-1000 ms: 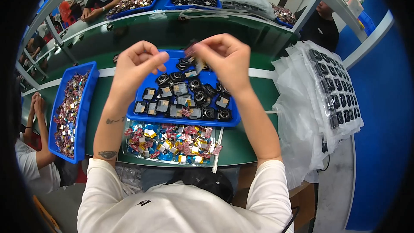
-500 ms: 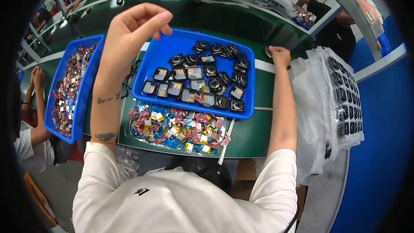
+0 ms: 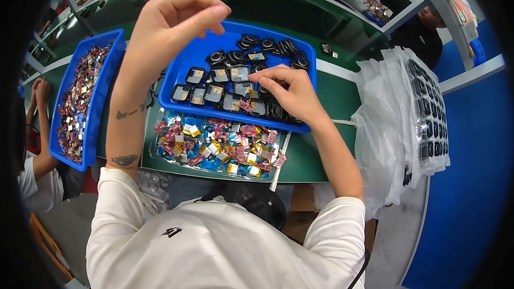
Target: The recorder is seen assembling small electronic components, specifically placing small colored pieces into black circular frames at a factory workstation.
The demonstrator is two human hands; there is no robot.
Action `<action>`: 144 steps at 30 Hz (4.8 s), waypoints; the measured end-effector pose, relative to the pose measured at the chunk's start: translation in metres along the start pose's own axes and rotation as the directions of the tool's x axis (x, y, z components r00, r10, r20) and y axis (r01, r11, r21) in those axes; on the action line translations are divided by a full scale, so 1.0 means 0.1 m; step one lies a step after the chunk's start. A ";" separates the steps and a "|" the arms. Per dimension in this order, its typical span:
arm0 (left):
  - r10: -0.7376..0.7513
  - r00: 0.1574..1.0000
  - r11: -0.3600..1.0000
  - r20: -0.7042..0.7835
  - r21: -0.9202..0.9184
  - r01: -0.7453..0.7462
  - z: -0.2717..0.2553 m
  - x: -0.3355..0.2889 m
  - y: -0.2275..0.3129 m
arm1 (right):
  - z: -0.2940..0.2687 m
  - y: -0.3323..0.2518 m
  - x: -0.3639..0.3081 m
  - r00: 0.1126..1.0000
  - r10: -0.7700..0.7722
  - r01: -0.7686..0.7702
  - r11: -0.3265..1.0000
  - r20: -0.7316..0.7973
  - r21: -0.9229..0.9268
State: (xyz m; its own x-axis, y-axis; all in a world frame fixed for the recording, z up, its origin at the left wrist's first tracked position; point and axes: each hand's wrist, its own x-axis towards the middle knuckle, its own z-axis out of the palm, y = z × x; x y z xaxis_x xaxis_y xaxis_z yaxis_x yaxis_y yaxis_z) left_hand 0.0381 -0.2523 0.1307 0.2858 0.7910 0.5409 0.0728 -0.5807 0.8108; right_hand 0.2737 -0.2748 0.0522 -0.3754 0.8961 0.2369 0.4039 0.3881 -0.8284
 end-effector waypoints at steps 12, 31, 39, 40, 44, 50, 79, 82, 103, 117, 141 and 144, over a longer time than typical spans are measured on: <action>0.459 0.880 0.813 0.122 0.342 -0.472 0.16 -0.07 0.15 | -0.07 -0.78 0.01 0.982 -0.108 0.161 0.903 -0.153 0.399; 0.488 0.866 0.751 -0.111 0.558 -0.353 0.15 -0.10 0.21 | -0.08 -0.65 0.23 0.947 -0.311 0.303 0.788 0.078 -0.537; 0.374 0.927 0.800 -0.036 0.518 -0.303 0.18 -0.07 0.14 | 0.01 -0.36 0.28 0.871 0.185 0.194 0.722 0.455 -0.664; 0.374 0.927 0.800 -0.035 0.518 -0.303 0.18 -0.07 0.13 | 0.02 -0.34 0.29 0.889 0.113 0.234 0.720 0.443 -0.653; 0.331 0.943 0.823 0.021 0.483 -0.300 0.21 -0.06 0.08 | -0.10 -0.36 0.34 0.921 -0.006 0.215 0.842 0.390 -0.494; 0.109 0.977 0.900 0.183 0.399 -0.175 0.20 -0.05 0.05 | -0.35 -0.47 0.32 0.968 -0.215 0.229 0.968 0.128 -0.106; 0.194 0.981 0.943 0.026 0.270 -0.194 0.34 -0.03 -0.04 | -0.21 -0.44 0.35 0.877 -0.189 0.307 0.927 -0.442 0.213; 0.236 0.972 0.927 0.011 0.296 -0.229 0.34 -0.02 -0.01 | -0.25 -0.54 0.28 0.894 -0.318 0.317 0.947 -0.315 -0.056; -0.167 0.969 0.985 0.182 0.079 0.155 0.29 -0.03 0.00 | -0.37 -0.56 0.26 0.994 -0.051 0.082 0.927 -0.092 0.365; -0.218 0.910 0.932 0.354 -0.201 0.302 0.24 -0.04 -0.04 | -0.30 -0.46 0.27 0.962 -0.123 -0.067 0.763 0.245 0.643; -0.176 0.976 0.969 0.127 -0.153 0.194 0.26 -0.03 0.02 | -0.21 -0.53 0.28 0.979 -0.114 0.177 0.891 -0.171 0.418; -0.179 0.972 0.952 0.152 -0.221 0.210 0.25 -0.02 0.01 | -0.20 -0.53 0.28 0.950 -0.201 0.282 0.880 -0.238 0.383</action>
State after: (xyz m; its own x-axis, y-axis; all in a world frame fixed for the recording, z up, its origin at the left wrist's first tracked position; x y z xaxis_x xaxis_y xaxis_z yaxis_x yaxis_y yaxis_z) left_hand 0.0616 -0.2597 0.1246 0.4101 0.8435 0.3468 -0.0818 -0.3447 0.9351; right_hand 0.2590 -0.2661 0.1128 -0.2395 0.8250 0.5119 -0.0703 0.5111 -0.8566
